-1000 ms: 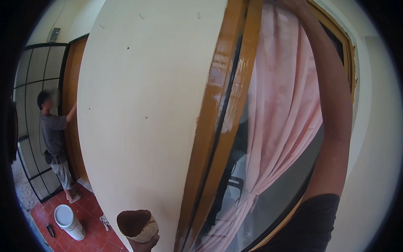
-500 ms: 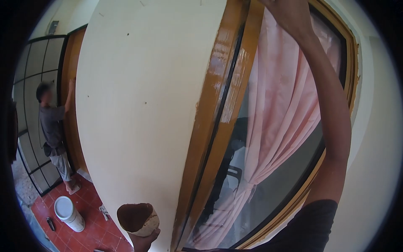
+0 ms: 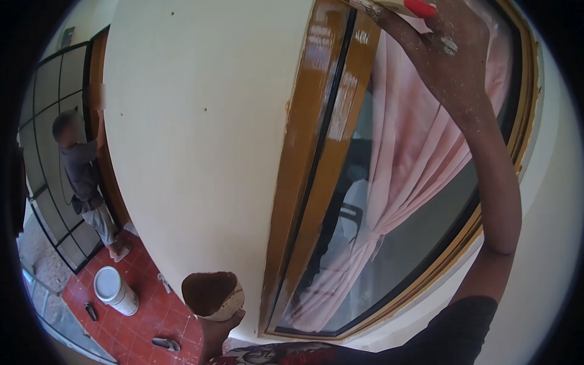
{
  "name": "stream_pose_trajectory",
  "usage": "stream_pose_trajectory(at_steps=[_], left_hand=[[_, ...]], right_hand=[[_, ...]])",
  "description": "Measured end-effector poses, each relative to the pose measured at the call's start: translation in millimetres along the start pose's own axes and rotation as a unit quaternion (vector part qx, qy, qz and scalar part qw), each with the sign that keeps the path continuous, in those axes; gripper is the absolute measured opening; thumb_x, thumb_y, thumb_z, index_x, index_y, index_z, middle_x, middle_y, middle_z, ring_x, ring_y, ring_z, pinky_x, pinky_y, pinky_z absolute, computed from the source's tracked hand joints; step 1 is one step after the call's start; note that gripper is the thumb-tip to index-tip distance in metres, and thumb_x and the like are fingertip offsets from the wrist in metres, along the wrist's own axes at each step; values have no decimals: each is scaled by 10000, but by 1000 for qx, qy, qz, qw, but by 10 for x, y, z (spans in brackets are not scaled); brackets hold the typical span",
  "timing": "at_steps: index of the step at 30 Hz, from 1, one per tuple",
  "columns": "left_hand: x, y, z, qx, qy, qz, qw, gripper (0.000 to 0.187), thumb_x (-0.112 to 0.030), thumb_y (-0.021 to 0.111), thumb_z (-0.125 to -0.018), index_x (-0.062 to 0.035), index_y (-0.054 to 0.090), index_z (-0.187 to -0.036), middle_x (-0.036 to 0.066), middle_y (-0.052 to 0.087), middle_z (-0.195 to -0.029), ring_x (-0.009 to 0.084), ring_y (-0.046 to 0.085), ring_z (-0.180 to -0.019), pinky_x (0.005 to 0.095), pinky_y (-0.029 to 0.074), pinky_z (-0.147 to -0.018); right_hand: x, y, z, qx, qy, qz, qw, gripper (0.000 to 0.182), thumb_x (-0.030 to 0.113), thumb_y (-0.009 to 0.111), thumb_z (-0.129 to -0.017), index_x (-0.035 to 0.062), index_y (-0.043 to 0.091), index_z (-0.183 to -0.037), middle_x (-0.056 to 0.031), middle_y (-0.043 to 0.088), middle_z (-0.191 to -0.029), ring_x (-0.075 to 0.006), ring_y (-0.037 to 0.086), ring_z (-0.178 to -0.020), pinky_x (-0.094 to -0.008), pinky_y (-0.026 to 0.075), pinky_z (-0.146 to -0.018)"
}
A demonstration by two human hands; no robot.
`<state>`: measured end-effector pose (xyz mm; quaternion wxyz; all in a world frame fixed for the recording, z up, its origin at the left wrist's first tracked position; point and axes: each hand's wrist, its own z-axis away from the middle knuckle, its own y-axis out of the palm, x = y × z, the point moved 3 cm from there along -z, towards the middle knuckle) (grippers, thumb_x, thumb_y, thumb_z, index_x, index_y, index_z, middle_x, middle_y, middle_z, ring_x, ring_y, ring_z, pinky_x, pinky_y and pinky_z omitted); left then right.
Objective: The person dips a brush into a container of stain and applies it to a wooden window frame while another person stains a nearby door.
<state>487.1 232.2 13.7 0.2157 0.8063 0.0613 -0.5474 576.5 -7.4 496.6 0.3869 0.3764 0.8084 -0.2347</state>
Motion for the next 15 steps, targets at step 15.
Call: stream_pose_trajectory(at_steps=[15], left_hand=[[20,-203,22,16,25,-31,999,965,-109,931,-642,-7,385,-1431,139,550,-1357,244,559,-1246,395,472,-1054]], right_hand=[[1985,-397,2054,-237,456,-450,731,314,187,839,-797,65,697,-1049,-54,676,-1009,-211,580,-915,-339,513,-755]])
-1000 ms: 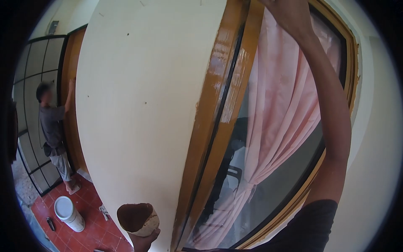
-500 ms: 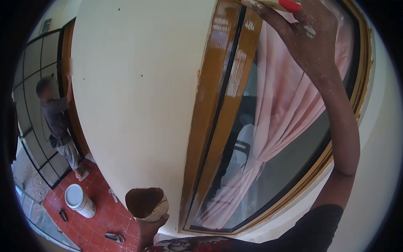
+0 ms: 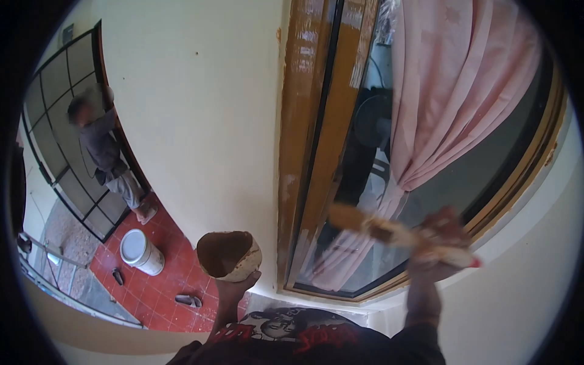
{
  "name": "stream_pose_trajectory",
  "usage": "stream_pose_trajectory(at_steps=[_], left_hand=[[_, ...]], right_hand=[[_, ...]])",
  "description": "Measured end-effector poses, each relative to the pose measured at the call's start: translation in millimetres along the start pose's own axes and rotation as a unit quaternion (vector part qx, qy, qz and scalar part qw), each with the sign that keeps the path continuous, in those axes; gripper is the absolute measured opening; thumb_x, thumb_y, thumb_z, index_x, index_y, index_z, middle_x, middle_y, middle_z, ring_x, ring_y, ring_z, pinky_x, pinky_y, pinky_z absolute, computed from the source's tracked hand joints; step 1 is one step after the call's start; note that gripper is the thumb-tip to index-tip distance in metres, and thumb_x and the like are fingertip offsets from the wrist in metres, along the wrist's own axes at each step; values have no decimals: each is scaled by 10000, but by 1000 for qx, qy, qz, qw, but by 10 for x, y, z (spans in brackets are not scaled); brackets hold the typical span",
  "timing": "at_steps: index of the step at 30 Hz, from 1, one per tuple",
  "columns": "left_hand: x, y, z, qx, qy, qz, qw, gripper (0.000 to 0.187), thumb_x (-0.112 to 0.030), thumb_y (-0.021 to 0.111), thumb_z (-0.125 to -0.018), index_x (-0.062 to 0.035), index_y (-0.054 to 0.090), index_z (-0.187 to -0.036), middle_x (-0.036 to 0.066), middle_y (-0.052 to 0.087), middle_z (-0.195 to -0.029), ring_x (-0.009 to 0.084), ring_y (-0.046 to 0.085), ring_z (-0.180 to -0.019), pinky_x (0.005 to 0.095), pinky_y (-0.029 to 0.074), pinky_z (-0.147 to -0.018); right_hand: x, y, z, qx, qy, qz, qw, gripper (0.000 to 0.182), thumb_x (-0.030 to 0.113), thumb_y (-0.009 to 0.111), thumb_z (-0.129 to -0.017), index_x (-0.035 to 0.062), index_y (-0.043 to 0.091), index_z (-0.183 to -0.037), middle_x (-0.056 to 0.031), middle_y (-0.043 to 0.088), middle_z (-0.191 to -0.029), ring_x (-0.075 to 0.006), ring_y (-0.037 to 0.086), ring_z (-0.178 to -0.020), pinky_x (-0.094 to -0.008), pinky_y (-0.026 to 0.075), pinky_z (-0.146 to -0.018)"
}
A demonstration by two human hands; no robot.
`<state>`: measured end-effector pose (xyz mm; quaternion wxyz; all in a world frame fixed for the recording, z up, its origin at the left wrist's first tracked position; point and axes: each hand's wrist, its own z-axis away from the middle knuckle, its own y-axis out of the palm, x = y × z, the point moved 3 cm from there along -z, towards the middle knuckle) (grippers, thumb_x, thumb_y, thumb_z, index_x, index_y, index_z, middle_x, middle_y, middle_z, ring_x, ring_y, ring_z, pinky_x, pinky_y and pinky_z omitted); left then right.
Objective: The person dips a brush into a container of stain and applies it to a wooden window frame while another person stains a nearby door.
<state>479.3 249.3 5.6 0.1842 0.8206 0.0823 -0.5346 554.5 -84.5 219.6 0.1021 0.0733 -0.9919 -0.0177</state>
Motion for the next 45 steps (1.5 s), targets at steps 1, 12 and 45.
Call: stream_pose_trajectory(at_steps=[1,12,45], left_hand=[[-55,10,1,-17,11,-9,1000,843,-123,895,-653,1,481,-1377,120,587,-1274,238,602,-1149,378,517,-977],[-7,277,608,-9,-43,-59,997,885,-184,917,-674,-19,440,-1400,107,574,-1297,232,604,-1151,377,522,-977],[847,1862,1191,218,-3,-43,975,959,-166,955,-604,-32,391,-1368,122,516,-1286,234,566,-1200,357,469,-1008]], right_hand=[[-102,48,324,-28,44,-37,998,326,189,841,-795,79,694,-1064,-56,668,-1019,-204,576,-904,-331,512,-771],[56,-95,2012,-87,405,100,905,219,151,769,-873,3,622,-939,-69,646,-911,-149,593,-840,-288,493,-797],[324,-850,1408,291,291,124,903,266,170,867,-701,47,737,-898,-54,741,-857,-194,648,-730,-314,487,-583]])
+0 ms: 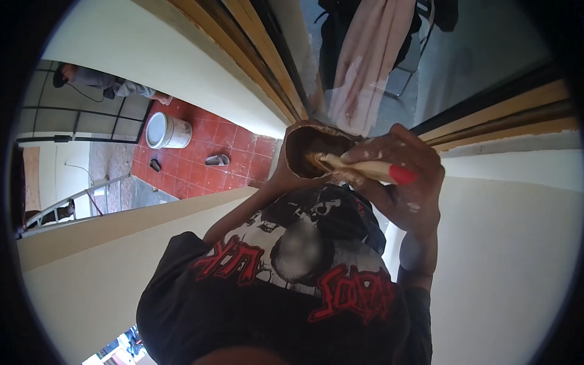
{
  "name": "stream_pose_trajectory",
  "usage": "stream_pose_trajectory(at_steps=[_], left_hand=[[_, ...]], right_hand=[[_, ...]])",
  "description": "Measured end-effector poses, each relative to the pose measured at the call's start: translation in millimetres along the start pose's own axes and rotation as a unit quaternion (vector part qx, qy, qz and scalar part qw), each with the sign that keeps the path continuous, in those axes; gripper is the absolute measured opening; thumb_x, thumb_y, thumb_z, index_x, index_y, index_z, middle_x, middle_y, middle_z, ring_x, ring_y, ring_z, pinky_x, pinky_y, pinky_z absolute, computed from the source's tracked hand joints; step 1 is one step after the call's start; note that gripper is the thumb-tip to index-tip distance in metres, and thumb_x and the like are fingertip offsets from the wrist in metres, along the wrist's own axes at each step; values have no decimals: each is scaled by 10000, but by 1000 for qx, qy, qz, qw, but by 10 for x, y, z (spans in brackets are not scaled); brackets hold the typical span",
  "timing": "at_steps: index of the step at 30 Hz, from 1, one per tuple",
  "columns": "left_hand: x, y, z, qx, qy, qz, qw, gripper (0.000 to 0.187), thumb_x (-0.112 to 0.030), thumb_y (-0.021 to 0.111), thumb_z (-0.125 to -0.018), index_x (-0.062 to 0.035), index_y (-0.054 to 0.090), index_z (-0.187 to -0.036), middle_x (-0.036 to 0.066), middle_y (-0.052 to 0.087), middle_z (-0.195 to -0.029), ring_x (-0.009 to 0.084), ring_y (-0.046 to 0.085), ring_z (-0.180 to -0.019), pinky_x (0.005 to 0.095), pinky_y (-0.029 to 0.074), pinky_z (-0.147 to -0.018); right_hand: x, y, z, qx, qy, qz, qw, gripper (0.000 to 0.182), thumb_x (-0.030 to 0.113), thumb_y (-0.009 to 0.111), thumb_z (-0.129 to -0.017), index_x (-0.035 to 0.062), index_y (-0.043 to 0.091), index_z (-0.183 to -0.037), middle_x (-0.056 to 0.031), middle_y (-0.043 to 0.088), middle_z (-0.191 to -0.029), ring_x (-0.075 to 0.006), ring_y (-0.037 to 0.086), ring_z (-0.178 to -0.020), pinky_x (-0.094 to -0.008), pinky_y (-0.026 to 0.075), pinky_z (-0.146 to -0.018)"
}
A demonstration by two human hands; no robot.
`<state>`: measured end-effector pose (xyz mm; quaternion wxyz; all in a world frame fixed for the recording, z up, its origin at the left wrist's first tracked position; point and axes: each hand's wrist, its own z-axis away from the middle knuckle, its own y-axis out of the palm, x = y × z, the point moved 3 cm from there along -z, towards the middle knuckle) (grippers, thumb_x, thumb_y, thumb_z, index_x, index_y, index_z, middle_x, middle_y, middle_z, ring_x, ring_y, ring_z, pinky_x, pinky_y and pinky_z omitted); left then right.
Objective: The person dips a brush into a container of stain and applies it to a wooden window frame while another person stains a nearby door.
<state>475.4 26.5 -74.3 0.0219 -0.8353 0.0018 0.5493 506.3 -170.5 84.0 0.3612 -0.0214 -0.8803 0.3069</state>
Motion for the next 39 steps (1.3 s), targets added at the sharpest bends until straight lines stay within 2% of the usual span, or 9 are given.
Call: stream_pose_trajectory(at_steps=[5,7,8,12,16,18,24,36,39], left_hand=[[65,-13,24,36,-28,-11,999,947,-153,948,-597,-57,400,-1363,126,551,-1256,230,584,-1185,360,478,-1000],[54,-4,47,42,-36,-23,998,950,-161,947,-592,-67,401,-1363,128,562,-1251,241,587,-1184,367,480,-997],[72,3,69,46,-38,-22,998,951,-170,947,-590,-67,401,-1362,129,561,-1253,249,590,-1179,368,481,-995],[202,-30,148,50,-28,-30,998,953,-206,958,-583,-70,408,-1349,131,562,-1250,264,601,-1162,372,487,-981],[138,-39,111,50,2,-39,998,935,-203,964,-597,-68,408,-1337,129,567,-1230,255,614,-1139,362,503,-956],[153,-4,101,45,8,-31,998,929,-198,964,-603,-67,407,-1336,129,569,-1227,254,618,-1132,359,508,-949],[193,61,53,47,2,-6,999,937,-202,962,-610,-63,397,-1344,131,575,-1232,246,620,-1145,356,516,-952],[138,87,-14,63,-15,-56,996,952,-208,962,-593,-58,400,-1347,132,572,-1246,253,616,-1156,363,507,-970],[186,88,26,55,-12,-46,997,953,-212,962,-589,-60,403,-1346,131,582,-1233,255,622,-1144,369,510,-961]], right_hand=[[-62,168,-53,93,-30,47,994,253,196,842,-726,70,720,-909,-48,735,-894,-230,661,-731,-335,524,-595],[-105,279,-6,128,47,42,990,225,192,861,-718,80,731,-865,-54,740,-837,-232,701,-742,-344,490,-733],[-134,323,15,132,23,50,990,236,198,860,-720,71,726,-868,-54,740,-845,-233,684,-719,-335,485,-678],[-186,427,37,80,31,31,996,245,177,849,-724,71,735,-914,-55,739,-847,-219,670,-720,-333,484,-643],[-237,461,29,97,33,23,994,264,174,846,-719,75,739,-940,-60,741,-869,-222,637,-717,-334,479,-640],[-220,450,16,132,15,52,990,237,171,813,-751,68,755,-957,-62,736,-941,-215,657,-777,-332,550,-658],[-296,387,37,142,22,74,987,205,211,792,-779,102,763,-950,-45,735,-939,-203,645,-778,-332,546,-638],[-299,390,17,193,13,124,973,197,239,780,-799,104,747,-939,-19,729,-899,-180,631,-817,-326,542,-644],[-314,395,44,178,6,127,976,204,248,776,-802,103,746,-942,-15,731,-906,-178,628,-816,-325,543,-647]])
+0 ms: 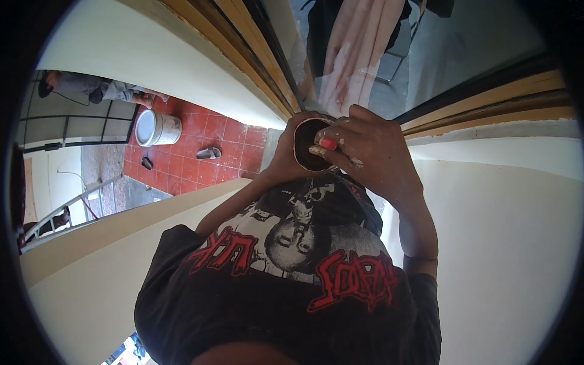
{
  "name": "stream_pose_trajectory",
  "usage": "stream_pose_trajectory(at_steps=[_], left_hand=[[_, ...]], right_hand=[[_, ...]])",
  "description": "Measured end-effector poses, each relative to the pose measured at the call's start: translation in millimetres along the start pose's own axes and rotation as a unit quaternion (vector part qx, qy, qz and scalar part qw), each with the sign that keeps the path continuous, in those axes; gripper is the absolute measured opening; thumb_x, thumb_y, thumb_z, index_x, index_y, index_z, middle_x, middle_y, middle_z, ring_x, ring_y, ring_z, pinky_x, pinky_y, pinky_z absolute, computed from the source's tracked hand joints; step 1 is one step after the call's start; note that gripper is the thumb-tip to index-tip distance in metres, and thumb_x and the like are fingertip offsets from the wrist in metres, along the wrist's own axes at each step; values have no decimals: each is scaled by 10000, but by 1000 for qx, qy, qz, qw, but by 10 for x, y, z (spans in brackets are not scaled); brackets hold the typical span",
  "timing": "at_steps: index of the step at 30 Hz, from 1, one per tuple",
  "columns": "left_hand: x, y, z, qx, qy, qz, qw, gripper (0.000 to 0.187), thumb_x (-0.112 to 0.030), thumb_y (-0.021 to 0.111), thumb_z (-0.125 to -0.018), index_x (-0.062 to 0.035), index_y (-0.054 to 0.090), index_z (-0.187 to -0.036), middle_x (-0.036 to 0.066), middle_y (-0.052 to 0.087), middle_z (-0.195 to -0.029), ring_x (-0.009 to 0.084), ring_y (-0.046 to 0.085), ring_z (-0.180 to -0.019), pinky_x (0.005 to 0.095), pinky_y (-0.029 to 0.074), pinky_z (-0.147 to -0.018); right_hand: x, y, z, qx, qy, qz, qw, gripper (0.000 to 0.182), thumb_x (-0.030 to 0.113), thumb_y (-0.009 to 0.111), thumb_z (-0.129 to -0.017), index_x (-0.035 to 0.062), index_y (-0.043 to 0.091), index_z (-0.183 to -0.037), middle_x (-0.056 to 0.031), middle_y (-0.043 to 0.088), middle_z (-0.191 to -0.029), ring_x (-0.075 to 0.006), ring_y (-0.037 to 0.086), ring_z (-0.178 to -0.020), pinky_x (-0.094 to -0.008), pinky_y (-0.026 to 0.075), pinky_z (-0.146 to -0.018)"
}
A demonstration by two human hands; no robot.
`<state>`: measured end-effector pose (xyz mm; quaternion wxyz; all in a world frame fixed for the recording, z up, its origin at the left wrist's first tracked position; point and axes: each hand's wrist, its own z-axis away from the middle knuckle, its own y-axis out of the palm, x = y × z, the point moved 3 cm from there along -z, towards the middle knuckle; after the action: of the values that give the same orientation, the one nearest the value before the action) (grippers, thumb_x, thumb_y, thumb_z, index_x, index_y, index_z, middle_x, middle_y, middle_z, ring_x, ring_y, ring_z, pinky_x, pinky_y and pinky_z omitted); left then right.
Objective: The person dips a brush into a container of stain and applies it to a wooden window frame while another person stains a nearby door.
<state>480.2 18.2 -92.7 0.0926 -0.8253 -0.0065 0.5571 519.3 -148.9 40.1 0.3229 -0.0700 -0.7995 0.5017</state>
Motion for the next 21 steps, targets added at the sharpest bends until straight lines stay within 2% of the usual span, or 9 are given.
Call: stream_pose_trajectory(at_steps=[7,10,12,13,14,16,17,21], left_hand=[[-36,-79,61,-10,-6,-17,1000,945,-206,958,-589,-53,409,-1344,140,592,-1231,271,627,-1137,370,506,-968],[35,-131,83,-21,7,-25,999,937,-199,954,-592,-47,414,-1343,146,591,-1233,271,620,-1149,369,498,-979],[55,-138,82,-28,23,-27,999,933,-197,953,-594,-43,417,-1342,148,591,-1231,270,616,-1155,370,494,-985],[45,-142,87,-32,9,-19,999,931,-196,952,-595,-41,419,-1342,147,589,-1235,272,614,-1158,372,491,-989],[46,-143,91,-34,-6,-11,999,929,-194,951,-595,-38,421,-1342,147,588,-1238,273,611,-1162,374,487,-994],[57,-140,88,-37,-5,-6,999,930,-196,951,-597,-38,420,-1344,146,586,-1242,275,609,-1163,375,486,-994],[59,-141,84,-43,-3,1,999,931,-198,950,-598,-38,419,-1346,145,583,-1246,276,607,-1165,375,484,-995],[100,-131,100,-38,-15,-10,999,934,-201,950,-600,-37,416,-1348,145,577,-1253,275,606,-1161,374,482,-995]], right_hand=[[44,69,-50,14,-2,9,1000,194,232,795,-787,96,754,-919,-21,736,-896,-180,625,-796,-320,539,-640],[-15,-53,-67,-15,11,-49,999,149,169,813,-769,88,760,-882,-28,740,-868,-173,628,-774,-311,537,-648],[-82,-183,-30,-119,8,-57,991,112,103,815,-766,64,757,-854,-60,748,-854,-168,656,-718,-304,541,-630],[-79,-225,-11,-124,91,-131,979,119,84,806,-796,29,749,-884,-99,754,-867,-168,713,-722,-278,567,-620],[-84,-214,-1,-126,90,-131,979,119,84,806,-796,29,749,-884,-99,754,-867,-168,713,-722,-278,567,-620],[-181,-176,66,-189,171,-254,933,162,112,814,-817,1,739,-909,-121,752,-861,-190,746,-745,-256,588,-626],[-178,-184,91,-181,211,-255,926,122,81,798,-839,1,735,-907,-59,724,-843,-124,696,-786,-295,567,-768],[-187,-161,86,-169,230,-253,925,118,72,799,-830,5,735,-903,-67,727,-845,-137,698,-767,-283,561,-740]])
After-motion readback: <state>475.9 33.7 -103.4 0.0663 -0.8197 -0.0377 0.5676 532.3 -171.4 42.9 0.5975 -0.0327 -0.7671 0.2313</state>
